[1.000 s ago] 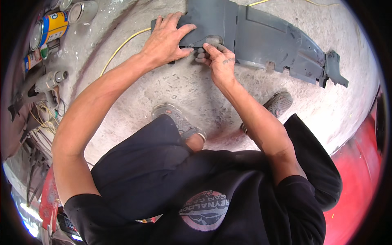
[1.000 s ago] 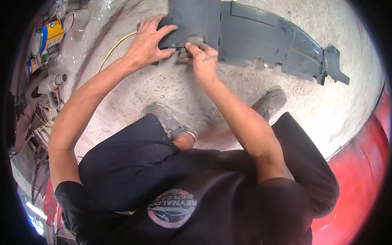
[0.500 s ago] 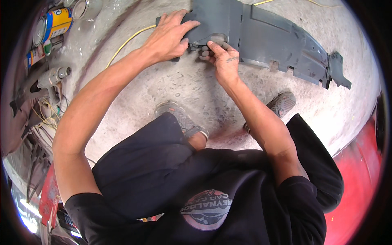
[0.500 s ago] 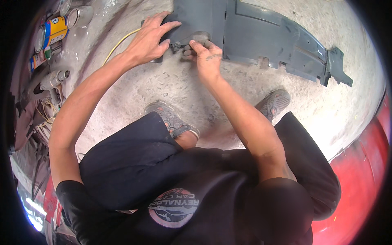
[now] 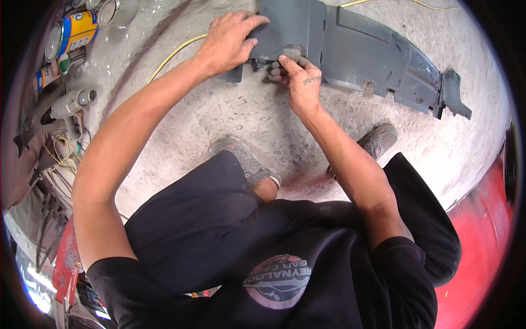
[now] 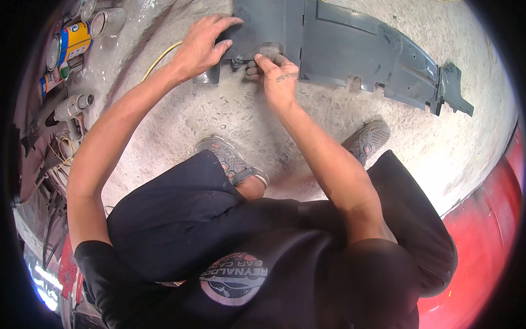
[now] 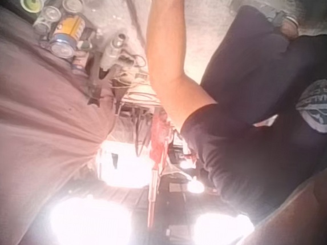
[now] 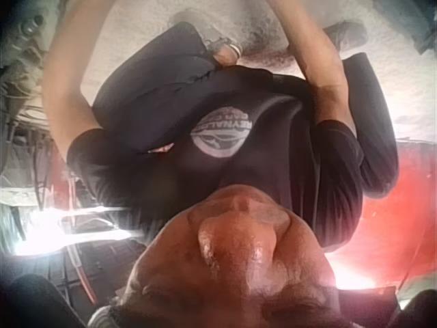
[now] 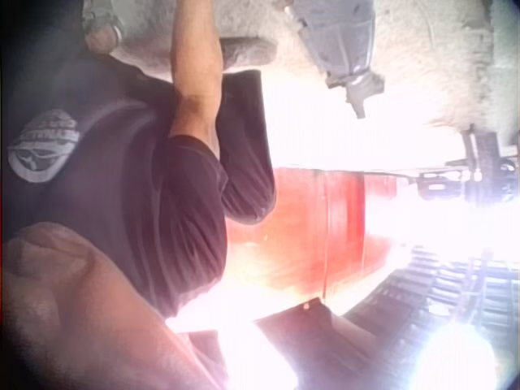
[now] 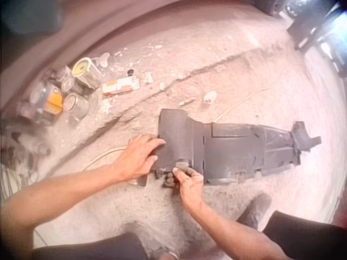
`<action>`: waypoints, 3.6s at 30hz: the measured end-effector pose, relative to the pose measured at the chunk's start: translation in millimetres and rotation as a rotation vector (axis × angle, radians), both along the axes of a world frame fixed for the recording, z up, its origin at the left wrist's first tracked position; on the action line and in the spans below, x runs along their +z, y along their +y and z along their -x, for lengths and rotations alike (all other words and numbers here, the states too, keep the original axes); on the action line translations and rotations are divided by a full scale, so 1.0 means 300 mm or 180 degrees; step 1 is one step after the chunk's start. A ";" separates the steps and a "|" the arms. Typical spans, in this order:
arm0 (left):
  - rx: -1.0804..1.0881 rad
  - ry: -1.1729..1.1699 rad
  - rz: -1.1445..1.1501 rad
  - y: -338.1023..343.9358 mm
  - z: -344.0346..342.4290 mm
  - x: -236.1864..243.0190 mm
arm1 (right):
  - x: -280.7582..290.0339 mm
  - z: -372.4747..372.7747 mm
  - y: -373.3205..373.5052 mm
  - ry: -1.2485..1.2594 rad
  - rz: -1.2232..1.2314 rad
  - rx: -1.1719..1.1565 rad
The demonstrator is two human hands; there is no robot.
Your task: The person cleans and repairs a black plastic automotive panel while sitting on the floor, using a cloth and an adhesive applicator.
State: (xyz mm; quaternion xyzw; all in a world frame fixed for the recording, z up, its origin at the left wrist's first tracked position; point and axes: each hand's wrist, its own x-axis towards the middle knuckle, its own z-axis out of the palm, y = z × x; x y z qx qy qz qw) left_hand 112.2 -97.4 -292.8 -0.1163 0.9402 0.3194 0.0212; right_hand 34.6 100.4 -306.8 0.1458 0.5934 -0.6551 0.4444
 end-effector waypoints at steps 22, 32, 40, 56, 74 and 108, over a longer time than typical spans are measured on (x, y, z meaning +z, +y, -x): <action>0.0733 -0.0150 -0.1509 -0.047 0.109 -0.002 | -0.001 -0.011 0.001 0.0276 -0.0212 0.0172; 0.0820 -0.0432 -0.1716 -0.052 0.115 0.004 | 0.008 -0.012 -0.010 0.0241 -0.0081 0.0195; 0.0805 -0.0506 -0.1758 -0.059 0.120 -0.011 | 0.001 -0.014 -0.011 0.0334 0.0020 0.0177; 0.0810 -0.0435 -0.1666 -0.062 0.115 -0.023 | -0.012 -0.023 -0.001 0.0419 -0.0028 0.0254; 0.0927 -0.0426 -0.1699 -0.057 0.116 -0.023 | 0.004 -0.008 0.006 0.0358 -0.0022 0.0336; 0.1045 -0.0346 -0.1825 -0.058 0.065 -0.037 | -0.003 -0.035 0.034 0.0235 -0.0064 0.0430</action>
